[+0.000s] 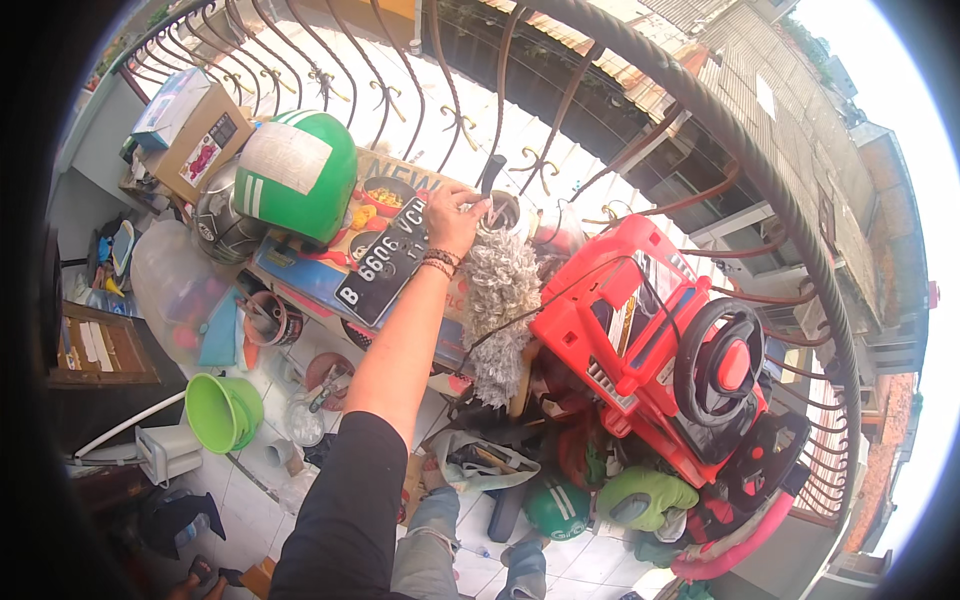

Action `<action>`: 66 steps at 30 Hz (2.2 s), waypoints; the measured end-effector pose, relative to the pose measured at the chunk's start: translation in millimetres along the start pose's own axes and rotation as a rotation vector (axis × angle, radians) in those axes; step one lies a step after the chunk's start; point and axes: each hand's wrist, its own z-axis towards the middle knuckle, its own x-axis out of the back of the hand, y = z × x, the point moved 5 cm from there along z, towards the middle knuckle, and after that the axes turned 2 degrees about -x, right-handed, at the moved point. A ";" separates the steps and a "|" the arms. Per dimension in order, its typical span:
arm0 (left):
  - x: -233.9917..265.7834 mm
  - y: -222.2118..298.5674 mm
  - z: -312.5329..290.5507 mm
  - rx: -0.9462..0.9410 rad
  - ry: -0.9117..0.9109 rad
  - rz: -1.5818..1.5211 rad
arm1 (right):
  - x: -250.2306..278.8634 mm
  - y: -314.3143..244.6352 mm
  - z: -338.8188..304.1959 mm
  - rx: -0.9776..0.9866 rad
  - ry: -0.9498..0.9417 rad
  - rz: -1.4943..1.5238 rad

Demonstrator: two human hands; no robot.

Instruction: The person sits on a tiled floor and uses a paintbrush to apply black paint to a curved metal strip. After painting, the person stands, places the strip on a nearby toy car, and briefly touches the window frame.

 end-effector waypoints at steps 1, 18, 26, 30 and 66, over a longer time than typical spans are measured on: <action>-4.4 -2.5 -1.2 0.011 0.008 0.003 | 0.1 0.0 0.8 -0.008 0.003 0.019; -13.1 -31.9 -3.7 0.071 0.121 -0.149 | -8.7 29.2 30.7 -0.118 0.026 0.148; -19.7 -32.7 -8.2 0.195 0.054 -0.039 | -5.9 -47.0 -6.3 0.172 0.106 -0.098; -25.3 -39.3 -14.0 0.248 0.024 -0.147 | -19.7 -15.0 9.9 0.109 0.054 -0.045; -5.8 -18.8 1.5 0.185 0.245 -0.176 | -51.6 23.2 -2.9 0.017 0.030 0.151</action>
